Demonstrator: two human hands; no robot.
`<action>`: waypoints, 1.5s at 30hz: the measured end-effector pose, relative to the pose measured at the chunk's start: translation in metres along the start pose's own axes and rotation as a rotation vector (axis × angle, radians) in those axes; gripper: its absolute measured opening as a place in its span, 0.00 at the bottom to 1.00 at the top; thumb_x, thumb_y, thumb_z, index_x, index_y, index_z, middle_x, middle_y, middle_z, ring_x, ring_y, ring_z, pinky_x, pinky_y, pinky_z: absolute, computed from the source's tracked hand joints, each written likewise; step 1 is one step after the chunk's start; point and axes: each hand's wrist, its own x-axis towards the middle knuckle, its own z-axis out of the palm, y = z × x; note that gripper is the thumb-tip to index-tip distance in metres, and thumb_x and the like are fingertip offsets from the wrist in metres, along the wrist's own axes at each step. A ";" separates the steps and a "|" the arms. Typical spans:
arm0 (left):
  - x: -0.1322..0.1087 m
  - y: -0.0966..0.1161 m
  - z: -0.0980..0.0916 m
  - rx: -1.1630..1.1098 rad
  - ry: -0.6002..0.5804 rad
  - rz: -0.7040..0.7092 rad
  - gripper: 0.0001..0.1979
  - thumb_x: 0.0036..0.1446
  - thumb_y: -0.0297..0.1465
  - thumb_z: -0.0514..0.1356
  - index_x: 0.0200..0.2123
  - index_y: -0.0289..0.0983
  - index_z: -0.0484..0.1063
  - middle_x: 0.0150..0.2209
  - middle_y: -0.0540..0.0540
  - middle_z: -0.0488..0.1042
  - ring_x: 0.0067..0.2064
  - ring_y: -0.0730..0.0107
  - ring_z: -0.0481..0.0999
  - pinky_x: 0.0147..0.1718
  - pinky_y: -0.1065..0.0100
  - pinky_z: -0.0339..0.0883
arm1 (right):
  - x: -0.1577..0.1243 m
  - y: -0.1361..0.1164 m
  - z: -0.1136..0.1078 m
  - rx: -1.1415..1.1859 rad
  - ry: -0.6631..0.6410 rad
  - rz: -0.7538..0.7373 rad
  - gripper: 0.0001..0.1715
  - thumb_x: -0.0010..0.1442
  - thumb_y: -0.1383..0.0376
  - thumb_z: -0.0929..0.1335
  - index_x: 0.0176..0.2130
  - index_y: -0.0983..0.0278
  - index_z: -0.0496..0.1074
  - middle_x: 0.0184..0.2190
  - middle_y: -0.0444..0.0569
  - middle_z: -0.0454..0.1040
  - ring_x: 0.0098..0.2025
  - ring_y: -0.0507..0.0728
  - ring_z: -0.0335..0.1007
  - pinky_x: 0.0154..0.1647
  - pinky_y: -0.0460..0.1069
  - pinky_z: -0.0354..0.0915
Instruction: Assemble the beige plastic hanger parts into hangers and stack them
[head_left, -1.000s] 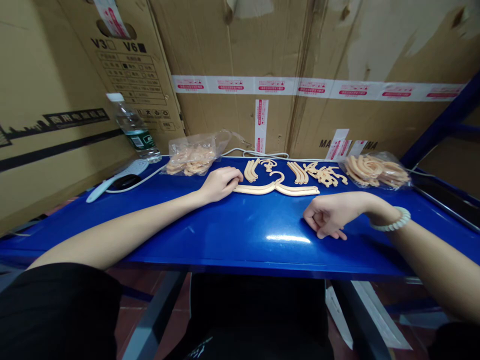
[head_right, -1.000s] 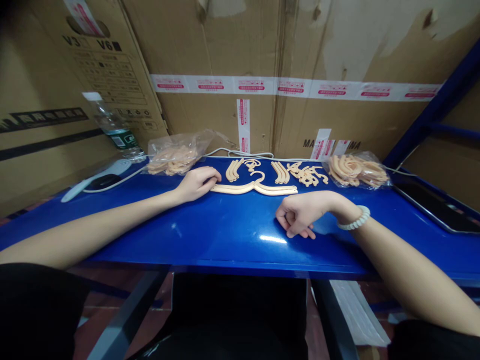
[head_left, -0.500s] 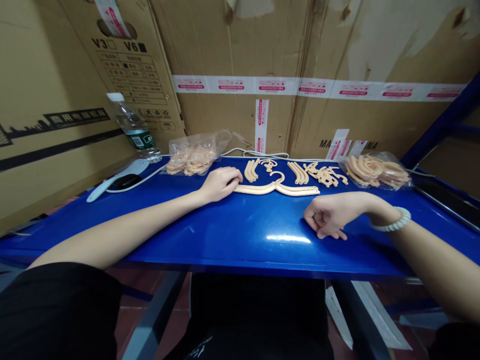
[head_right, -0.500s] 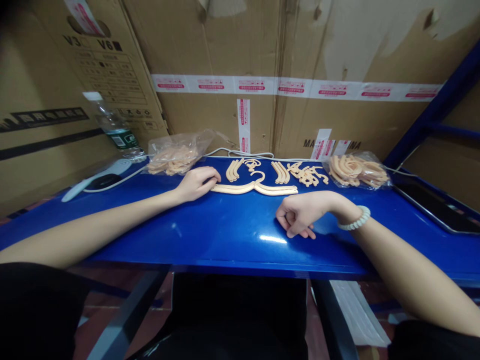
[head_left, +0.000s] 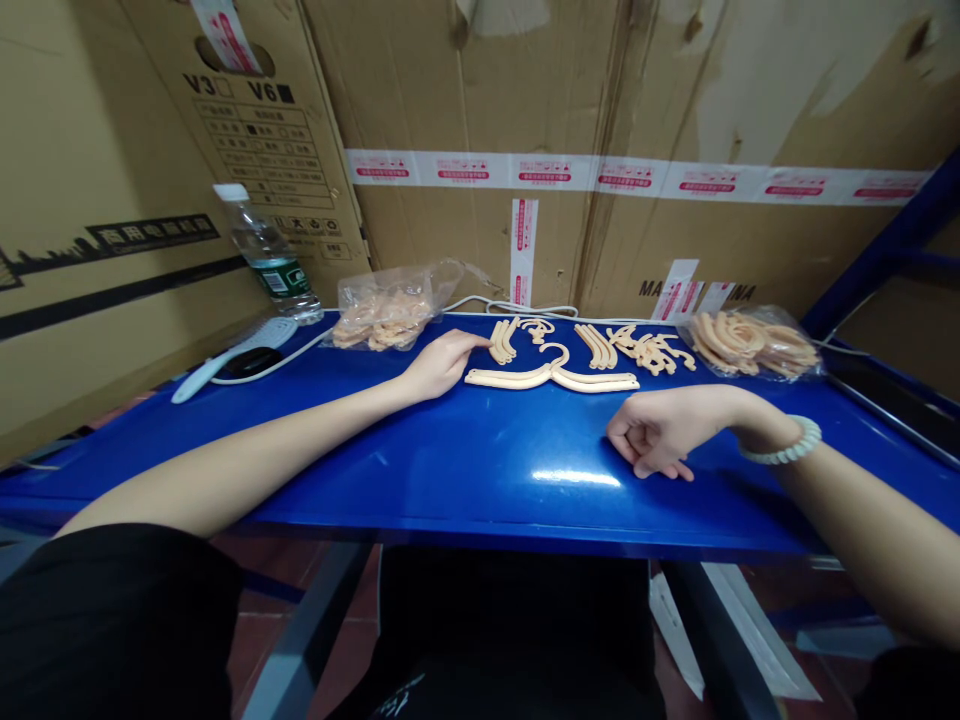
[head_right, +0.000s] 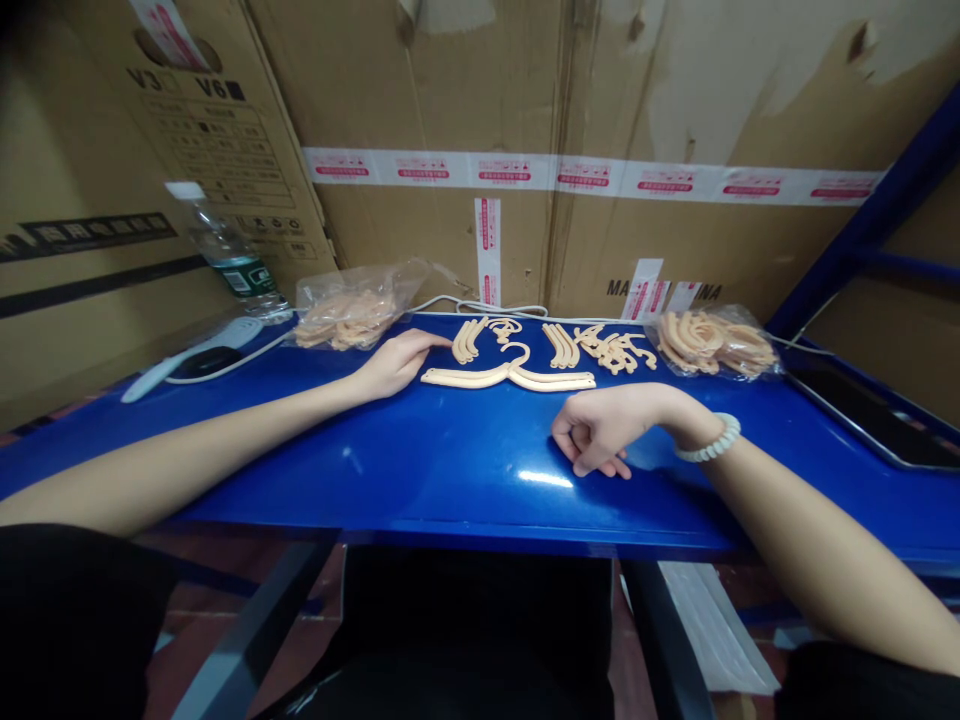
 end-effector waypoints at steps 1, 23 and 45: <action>0.000 -0.004 0.002 -0.005 -0.020 0.023 0.21 0.65 0.23 0.47 0.54 0.35 0.75 0.53 0.40 0.79 0.55 0.57 0.77 0.56 0.52 0.70 | 0.000 0.000 0.000 0.002 0.000 -0.001 0.20 0.56 0.53 0.75 0.32 0.64 0.68 0.20 0.44 0.76 0.20 0.54 0.74 0.21 0.45 0.63; 0.002 -0.017 0.011 -0.076 -0.131 0.099 0.23 0.67 0.24 0.49 0.62 0.36 0.70 0.61 0.38 0.74 0.63 0.55 0.72 0.63 0.49 0.66 | -0.033 -0.005 -0.030 0.004 1.080 -0.363 0.20 0.57 0.48 0.75 0.37 0.62 0.78 0.36 0.50 0.79 0.38 0.58 0.76 0.39 0.52 0.71; 0.002 -0.009 0.009 -0.035 -0.121 -0.035 0.15 0.70 0.32 0.53 0.53 0.39 0.75 0.54 0.38 0.71 0.58 0.55 0.72 0.60 0.48 0.65 | 0.111 -0.005 -0.139 -0.591 0.930 -0.056 0.14 0.60 0.58 0.73 0.41 0.65 0.82 0.35 0.54 0.81 0.34 0.59 0.73 0.32 0.50 0.60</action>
